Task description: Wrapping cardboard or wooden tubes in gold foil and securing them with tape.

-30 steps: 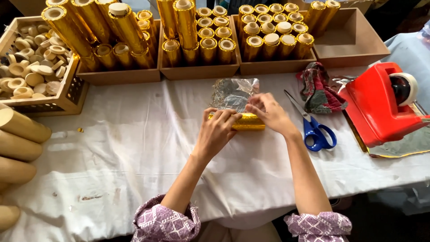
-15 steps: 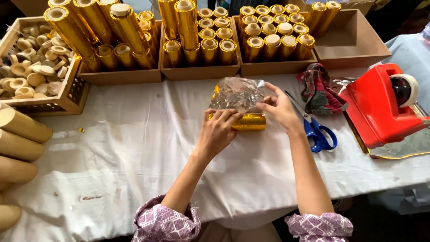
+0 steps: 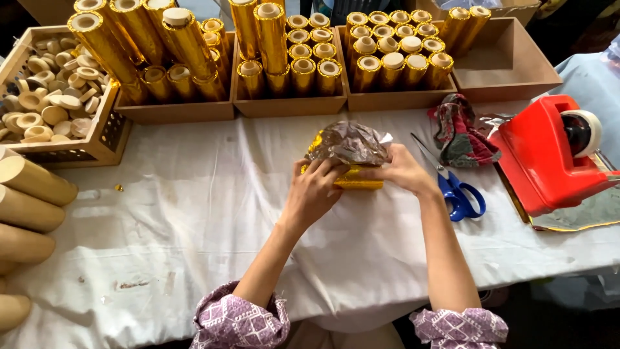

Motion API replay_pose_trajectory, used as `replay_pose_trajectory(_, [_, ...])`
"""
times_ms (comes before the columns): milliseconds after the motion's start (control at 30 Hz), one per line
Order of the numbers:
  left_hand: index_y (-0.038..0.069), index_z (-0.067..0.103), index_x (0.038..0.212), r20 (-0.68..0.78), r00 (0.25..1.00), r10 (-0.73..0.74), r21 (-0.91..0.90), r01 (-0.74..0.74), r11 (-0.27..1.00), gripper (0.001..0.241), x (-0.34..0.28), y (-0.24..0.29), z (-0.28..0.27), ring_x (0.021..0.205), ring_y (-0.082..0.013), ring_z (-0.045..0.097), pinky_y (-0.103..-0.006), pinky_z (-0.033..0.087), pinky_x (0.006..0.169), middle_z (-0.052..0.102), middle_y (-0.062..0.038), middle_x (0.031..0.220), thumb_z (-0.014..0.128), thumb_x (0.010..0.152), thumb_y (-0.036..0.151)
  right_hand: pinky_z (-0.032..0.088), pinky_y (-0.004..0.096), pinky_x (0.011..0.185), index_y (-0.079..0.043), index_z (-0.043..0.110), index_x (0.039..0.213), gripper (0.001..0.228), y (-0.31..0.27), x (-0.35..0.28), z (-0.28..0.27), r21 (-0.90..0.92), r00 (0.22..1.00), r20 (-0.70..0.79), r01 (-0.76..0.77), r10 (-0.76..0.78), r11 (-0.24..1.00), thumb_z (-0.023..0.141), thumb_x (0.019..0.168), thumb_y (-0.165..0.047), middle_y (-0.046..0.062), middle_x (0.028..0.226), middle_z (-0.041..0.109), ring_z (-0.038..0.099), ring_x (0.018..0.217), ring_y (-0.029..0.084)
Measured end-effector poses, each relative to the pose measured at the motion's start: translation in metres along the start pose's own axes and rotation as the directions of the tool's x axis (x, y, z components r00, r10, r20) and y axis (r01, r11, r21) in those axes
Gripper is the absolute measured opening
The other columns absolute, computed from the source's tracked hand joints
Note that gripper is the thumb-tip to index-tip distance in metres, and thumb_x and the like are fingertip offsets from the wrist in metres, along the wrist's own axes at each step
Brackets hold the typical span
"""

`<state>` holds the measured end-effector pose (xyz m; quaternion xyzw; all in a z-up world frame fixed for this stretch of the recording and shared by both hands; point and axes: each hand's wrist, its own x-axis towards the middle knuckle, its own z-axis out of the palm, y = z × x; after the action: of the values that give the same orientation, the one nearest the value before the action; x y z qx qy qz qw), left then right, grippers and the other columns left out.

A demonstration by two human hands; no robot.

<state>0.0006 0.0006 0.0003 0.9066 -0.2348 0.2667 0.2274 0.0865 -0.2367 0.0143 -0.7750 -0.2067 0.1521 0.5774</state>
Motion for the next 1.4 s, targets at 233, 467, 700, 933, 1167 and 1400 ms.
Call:
replay_pose_trajectory(233, [0.013,0.067,0.129,-0.115,0.993,0.034,-0.036,-0.038,0.999,0.055,-0.001,-0.005,0.0,0.12,-0.0194,0.061,-0.0444,0.034,0.107,0.065,-0.002,0.13,0.082,0.077,0.025,0.048,0.029,0.103,-0.002,0.066,0.116,0.046,0.001,0.003,0.002,-0.116,0.96,-0.034,0.272,-0.277,0.955,0.087,0.076,-0.008,0.003,0.13,0.07,0.063,0.114,0.011])
replay_pose_trajectory(467, [0.017,0.059,0.127,-0.428,0.887,-0.173,-0.174,0.107,0.979,0.051,-0.001,-0.026,0.002,0.124,-0.0211,0.058,-0.0397,0.044,0.107,0.066,-0.001,0.127,0.09,0.087,0.026,0.05,0.027,0.097,-0.006,0.066,0.133,0.064,-0.019,-0.005,0.008,-0.149,0.995,-0.072,0.054,-0.065,0.987,0.089,0.074,-0.014,0.002,0.109,0.075,0.065,0.103,0.01])
replay_pose_trajectory(700, [0.005,0.034,0.15,-0.314,0.872,-0.376,-0.6,0.125,0.79,0.101,0.007,-0.026,-0.007,0.132,-0.0314,0.05,-0.049,0.037,0.114,0.059,-0.011,0.141,0.093,0.072,0.026,0.053,0.026,0.09,-0.001,0.071,0.123,0.056,-0.003,-0.002,0.003,-0.142,0.996,-0.074,0.041,-0.052,0.989,0.092,0.073,-0.018,0.0,0.107,0.076,0.065,0.098,0.008])
replay_pose_trajectory(933, [0.017,0.069,0.129,0.015,0.889,-0.459,-0.447,0.416,0.792,0.059,0.002,-0.034,0.008,0.111,-0.0267,0.067,-0.0435,0.054,0.1,0.077,-0.004,0.112,0.086,0.072,0.018,0.054,0.026,0.091,-0.007,0.073,0.121,0.048,-0.019,-0.004,0.005,-0.169,0.992,0.015,0.128,-0.127,0.977,0.085,0.075,-0.013,0.001,0.103,0.078,0.068,0.1,0.007])
replay_pose_trajectory(1167, [0.007,0.069,0.093,0.159,0.899,-0.407,-0.581,0.419,0.697,0.024,-0.003,-0.047,0.011,0.104,-0.0242,0.074,-0.0432,0.056,0.095,0.059,0.001,0.157,0.081,0.089,0.027,0.053,0.028,0.089,-0.007,0.077,0.116,0.041,-0.013,-0.004,0.003,-0.278,0.984,-0.008,0.169,-0.178,0.946,0.088,0.077,-0.007,0.002,0.102,0.077,0.066,0.095,0.01])
replay_pose_trajectory(1400, [0.008,0.073,0.107,0.029,0.979,-0.2,-0.519,0.186,0.834,0.042,0.004,-0.03,-0.004,0.082,-0.0263,0.075,-0.0518,0.036,0.12,0.079,-0.009,0.089,0.089,0.076,0.03,0.054,0.026,0.09,-0.005,0.076,0.114,0.036,0.002,0.001,0.001,-0.082,0.984,-0.031,0.17,-0.173,0.982,0.086,0.08,-0.008,-0.002,0.104,0.078,0.067,0.095,0.006])
